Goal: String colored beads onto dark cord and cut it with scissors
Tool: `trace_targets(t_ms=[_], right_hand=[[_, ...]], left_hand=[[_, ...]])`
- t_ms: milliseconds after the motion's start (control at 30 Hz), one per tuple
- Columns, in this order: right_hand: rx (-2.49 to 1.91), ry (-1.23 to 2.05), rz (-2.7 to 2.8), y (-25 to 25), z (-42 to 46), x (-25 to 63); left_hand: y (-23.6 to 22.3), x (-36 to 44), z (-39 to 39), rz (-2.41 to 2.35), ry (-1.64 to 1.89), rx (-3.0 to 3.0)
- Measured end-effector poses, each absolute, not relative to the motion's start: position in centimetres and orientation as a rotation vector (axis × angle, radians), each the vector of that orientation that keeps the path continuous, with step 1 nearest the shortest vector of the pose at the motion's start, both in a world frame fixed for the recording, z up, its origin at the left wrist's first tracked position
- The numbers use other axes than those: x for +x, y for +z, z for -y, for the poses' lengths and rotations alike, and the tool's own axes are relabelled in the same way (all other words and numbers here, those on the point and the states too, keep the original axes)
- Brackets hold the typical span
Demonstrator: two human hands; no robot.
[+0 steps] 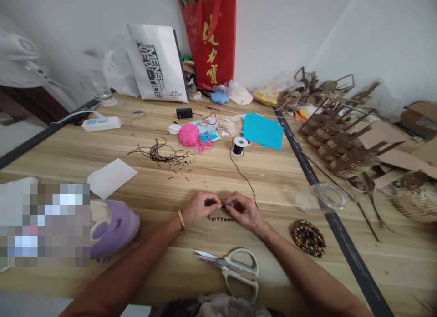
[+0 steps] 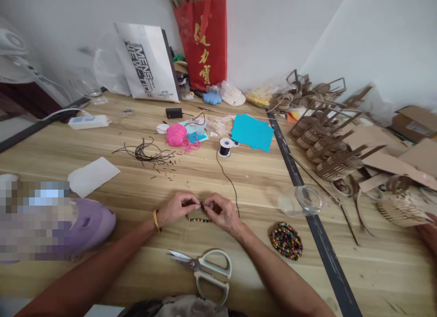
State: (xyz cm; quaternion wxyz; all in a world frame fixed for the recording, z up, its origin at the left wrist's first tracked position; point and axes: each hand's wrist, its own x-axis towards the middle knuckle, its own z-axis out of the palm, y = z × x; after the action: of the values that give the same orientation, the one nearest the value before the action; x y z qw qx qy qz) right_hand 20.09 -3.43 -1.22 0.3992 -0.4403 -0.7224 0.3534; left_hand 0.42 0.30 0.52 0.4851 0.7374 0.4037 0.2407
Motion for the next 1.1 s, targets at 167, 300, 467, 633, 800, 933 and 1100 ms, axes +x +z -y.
trace_targets(t_ms=[167,300,467,633,800,933,1100], right_hand=[[-1.132,0.917,1.819,-1.45,3.45,20.20],[-1.141,0.938,1.816,-1.56,3.44,20.22],[-1.144,0.960,1.819,-1.28,3.46,20.23],[-1.116,0.983,1.817,-1.04,3.44,20.24],[-1.132,0.999,1.808,-1.15,3.40,20.23],[-1.128,0.966,1.821,-0.90,3.38,20.16],[-1.113,0.974,1.834,-0.71,3.34,20.11]], left_hand=[[0.43,0.56,-0.07,-0.999,0.561,1.853],[0.47,0.58,0.00,-1.000,0.575,1.871],[0.55,0.60,-0.03,-1.002,0.570,1.890],[0.52,0.60,-0.02,-1.004,0.574,1.904],[0.59,0.55,-0.05,-0.996,0.560,1.911],[0.68,0.52,-0.05,-0.984,0.573,1.923],[0.53,0.54,-0.03,-0.966,0.593,1.935]])
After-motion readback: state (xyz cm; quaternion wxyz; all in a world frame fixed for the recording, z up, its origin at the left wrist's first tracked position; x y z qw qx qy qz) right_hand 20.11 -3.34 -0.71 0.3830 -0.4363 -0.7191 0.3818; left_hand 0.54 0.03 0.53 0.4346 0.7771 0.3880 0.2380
